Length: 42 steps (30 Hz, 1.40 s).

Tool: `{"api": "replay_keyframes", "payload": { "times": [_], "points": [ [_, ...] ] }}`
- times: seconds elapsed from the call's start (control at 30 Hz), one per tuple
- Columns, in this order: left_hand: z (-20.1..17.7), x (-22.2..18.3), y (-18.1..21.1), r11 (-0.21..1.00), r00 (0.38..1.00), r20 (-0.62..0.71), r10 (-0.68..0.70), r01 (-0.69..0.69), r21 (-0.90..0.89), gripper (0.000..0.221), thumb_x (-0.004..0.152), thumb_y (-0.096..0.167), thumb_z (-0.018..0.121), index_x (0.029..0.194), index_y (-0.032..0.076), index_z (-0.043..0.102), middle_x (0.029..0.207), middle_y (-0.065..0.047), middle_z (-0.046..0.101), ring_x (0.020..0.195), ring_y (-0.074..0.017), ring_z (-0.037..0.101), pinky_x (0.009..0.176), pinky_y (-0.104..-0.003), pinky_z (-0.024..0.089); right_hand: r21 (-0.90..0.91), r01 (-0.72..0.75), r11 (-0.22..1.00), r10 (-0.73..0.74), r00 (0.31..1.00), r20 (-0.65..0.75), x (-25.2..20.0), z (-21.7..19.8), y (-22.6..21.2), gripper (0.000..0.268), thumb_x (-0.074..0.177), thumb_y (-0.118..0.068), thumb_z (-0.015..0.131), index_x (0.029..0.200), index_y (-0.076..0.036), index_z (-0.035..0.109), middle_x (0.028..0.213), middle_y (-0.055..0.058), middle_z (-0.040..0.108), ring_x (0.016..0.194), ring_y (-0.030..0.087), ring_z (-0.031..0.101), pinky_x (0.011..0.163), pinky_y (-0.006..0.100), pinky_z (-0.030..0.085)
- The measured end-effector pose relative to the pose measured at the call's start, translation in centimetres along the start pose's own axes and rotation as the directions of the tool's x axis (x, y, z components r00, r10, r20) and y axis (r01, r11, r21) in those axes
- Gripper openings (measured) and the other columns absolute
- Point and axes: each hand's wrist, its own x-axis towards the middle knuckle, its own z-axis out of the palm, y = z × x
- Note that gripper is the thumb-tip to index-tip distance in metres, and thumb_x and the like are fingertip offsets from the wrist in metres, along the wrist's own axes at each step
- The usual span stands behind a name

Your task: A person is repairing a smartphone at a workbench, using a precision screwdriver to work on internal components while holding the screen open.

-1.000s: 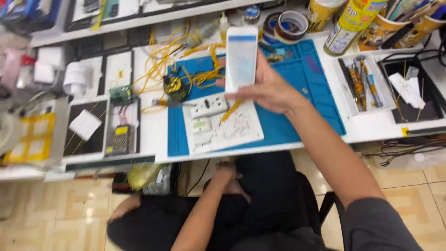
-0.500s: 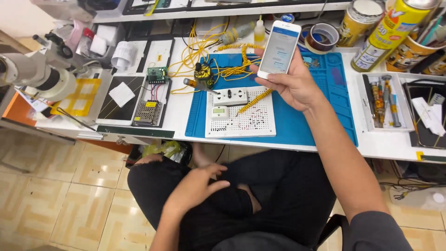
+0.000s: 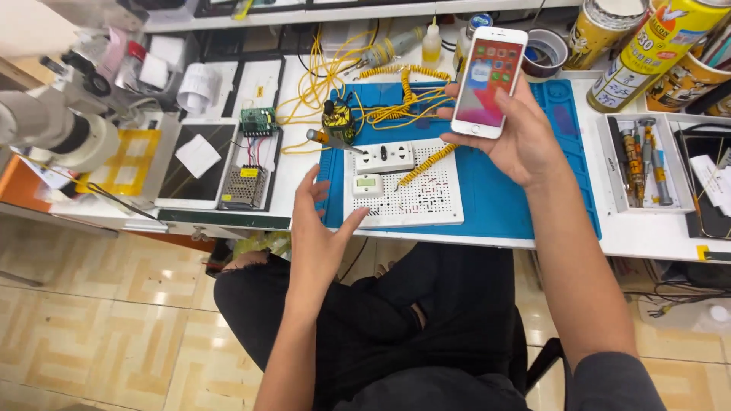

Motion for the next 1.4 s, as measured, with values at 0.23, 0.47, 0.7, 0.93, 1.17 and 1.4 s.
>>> {"api": "replay_keyframes", "payload": {
  "times": [0.23,0.47,0.7,0.93,1.17,1.4],
  "points": [
    [1.0,0.9,-1.3,0.999,0.999,-0.049,-0.004,0.001,-0.048,0.111,0.095,0.035,0.087,0.177,0.011,0.015,0.163,-0.017,0.049,0.148,-0.0306,0.053,0.119,-0.049,0.047,-0.013,-0.093,0.996,0.093,0.995,-0.027,0.1,-0.4,0.8,0.09,0.102,-0.063,0.058,0.172,-0.009,0.043,0.158,0.021,0.066,0.134,0.038,0.074,0.093,0.05,0.07],
    [3.8,-0.4,-3.4,0.88,0.879,-0.153,0.451,-0.409,0.243,0.101,0.097,0.034,0.093,0.168,-0.002,0.031,0.164,-0.024,0.044,0.154,-0.0418,0.046,0.132,-0.056,0.04,0.01,0.013,1.0,-0.013,0.997,0.075,0.8,-0.1,0.0,0.09,0.102,-0.067,0.054,0.173,-0.016,0.033,0.157,0.031,0.064,0.131,0.045,0.074,0.083,0.053,0.072],
    [5.5,-0.8,-4.6,0.962,0.97,-0.067,0.235,-0.222,0.162,0.109,0.09,0.039,0.095,0.167,0.001,0.028,0.166,-0.023,0.038,0.159,-0.042,0.039,0.131,-0.059,0.035,0.028,-0.013,1.0,0.014,1.0,-0.025,-0.3,0.1,-0.8,0.09,0.101,-0.069,0.046,0.173,-0.016,0.036,0.153,0.03,0.066,0.122,0.041,0.076,0.099,0.057,0.067],
    [5.3,-0.3,-4.7,0.935,0.963,-0.014,0.267,-0.256,0.244,0.119,0.081,0.036,0.104,0.167,0.002,0.03,0.171,-0.019,0.041,0.156,-0.0403,0.042,0.128,-0.055,0.039,-0.036,0.012,0.999,-0.021,0.964,-0.263,-6.6,0.8,1.7,0.09,0.099,-0.067,0.057,0.172,-0.018,0.039,0.149,0.03,0.065,0.125,0.046,0.072,0.101,0.055,0.063],
    [4.8,0.1,-3.4,0.98,0.997,0.03,0.074,-0.079,0.182,0.118,0.08,0.034,0.105,0.169,0.009,0.032,0.173,-0.012,0.044,0.162,-0.0383,0.034,0.127,-0.059,0.033,-0.042,0.024,0.999,-0.038,0.93,-0.365,-8.3,1.1,4.6,0.077,0.102,-0.063,0.052,0.164,-0.019,0.039,0.167,0.016,0.054,0.142,0.041,0.066,0.116,0.065,0.06],
    [3.5,0.6,-4.0,0.999,0.999,-0.021,0.033,-0.032,0.008,0.106,0.076,0.031,0.105,0.16,0.011,0.044,0.162,-0.01,0.055,0.151,-0.034,0.052,0.12,-0.052,0.043,0.056,0.019,0.998,0.005,0.917,-0.399,-8.6,2.9,4.7,0.083,0.103,-0.065,0.057,0.17,-0.02,0.045,0.148,0.027,0.07,0.125,0.043,0.076,0.095,0.046,0.067]
  ]
}}
